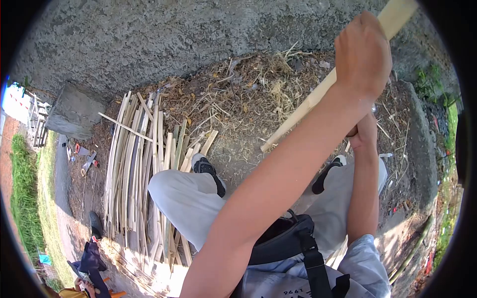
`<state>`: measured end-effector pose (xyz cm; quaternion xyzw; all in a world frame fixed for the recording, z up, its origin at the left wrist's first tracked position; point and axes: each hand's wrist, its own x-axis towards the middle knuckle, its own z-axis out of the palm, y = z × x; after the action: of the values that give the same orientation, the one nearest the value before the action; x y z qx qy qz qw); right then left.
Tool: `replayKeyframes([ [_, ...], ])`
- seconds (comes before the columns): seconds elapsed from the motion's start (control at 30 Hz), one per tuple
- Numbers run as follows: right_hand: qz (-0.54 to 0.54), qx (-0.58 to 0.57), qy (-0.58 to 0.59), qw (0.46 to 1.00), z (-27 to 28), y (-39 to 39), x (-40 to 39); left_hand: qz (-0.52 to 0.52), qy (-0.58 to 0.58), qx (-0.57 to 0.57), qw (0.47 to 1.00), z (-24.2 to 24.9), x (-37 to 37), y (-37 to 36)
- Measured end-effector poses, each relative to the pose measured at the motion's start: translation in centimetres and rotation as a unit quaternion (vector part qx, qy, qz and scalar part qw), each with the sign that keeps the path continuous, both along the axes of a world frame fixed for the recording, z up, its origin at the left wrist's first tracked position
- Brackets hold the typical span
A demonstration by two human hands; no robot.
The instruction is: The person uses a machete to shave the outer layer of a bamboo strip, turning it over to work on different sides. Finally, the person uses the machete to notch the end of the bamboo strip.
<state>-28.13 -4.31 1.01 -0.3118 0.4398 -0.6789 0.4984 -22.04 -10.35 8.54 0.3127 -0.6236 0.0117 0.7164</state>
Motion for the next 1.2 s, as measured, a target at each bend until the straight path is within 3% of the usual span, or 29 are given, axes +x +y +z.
replayKeyframes([
  [0.07, -0.012, 0.083, -0.024, 0.996, -2.2, 0.2, -1.2, -0.044, -0.013, -0.005, 0.999, 0.7, 3.3, -0.7],
  [0.2, 0.003, 0.106, -0.007, 0.994, -4.3, -0.5, -2.7, -0.184, -0.096, 0.209, 0.956, 2.9, 13.2, 0.1],
  [0.27, 0.009, 0.101, -0.016, 0.995, -4.0, 0.0, -2.7, -0.336, 0.046, 0.198, 0.920, 2.9, 17.5, 0.4],
  [0.47, 0.028, 0.102, 0.016, 0.994, -3.5, 0.8, -2.4, -0.365, 0.085, 0.188, 0.908, 1.1, 30.9, 1.4],
  [0.67, 0.042, 0.140, -0.041, 0.988, -4.3, -0.1, -1.2, -0.330, 0.111, 0.175, 0.921, 0.3, 34.1, 1.5],
  [0.77, 0.066, 0.154, -0.113, 0.979, -5.0, -0.8, -0.5, -0.375, 0.125, 0.161, 0.905, -0.1, 35.0, 1.5],
  [0.87, 0.085, 0.156, -0.112, 0.978, -5.0, -0.9, 0.6, -0.666, 0.134, 0.170, 0.714, -0.3, 37.3, 1.1],
  [0.9, 0.092, 0.158, -0.126, 0.975, -5.3, -1.2, 0.8, -0.689, 0.126, 0.157, 0.696, -0.5, 37.3, 1.5],
  [1.0, 0.119, 0.151, -0.113, 0.975, -5.6, -1.3, 1.1, -0.642, 0.074, 0.132, 0.751, -0.5, 36.3, 2.6],
  [1.2, 0.118, 0.152, -0.115, 0.974, -5.7, -1.0, 0.8, -0.350, 0.103, 0.189, 0.912, -0.9, 34.6, 4.5],
])
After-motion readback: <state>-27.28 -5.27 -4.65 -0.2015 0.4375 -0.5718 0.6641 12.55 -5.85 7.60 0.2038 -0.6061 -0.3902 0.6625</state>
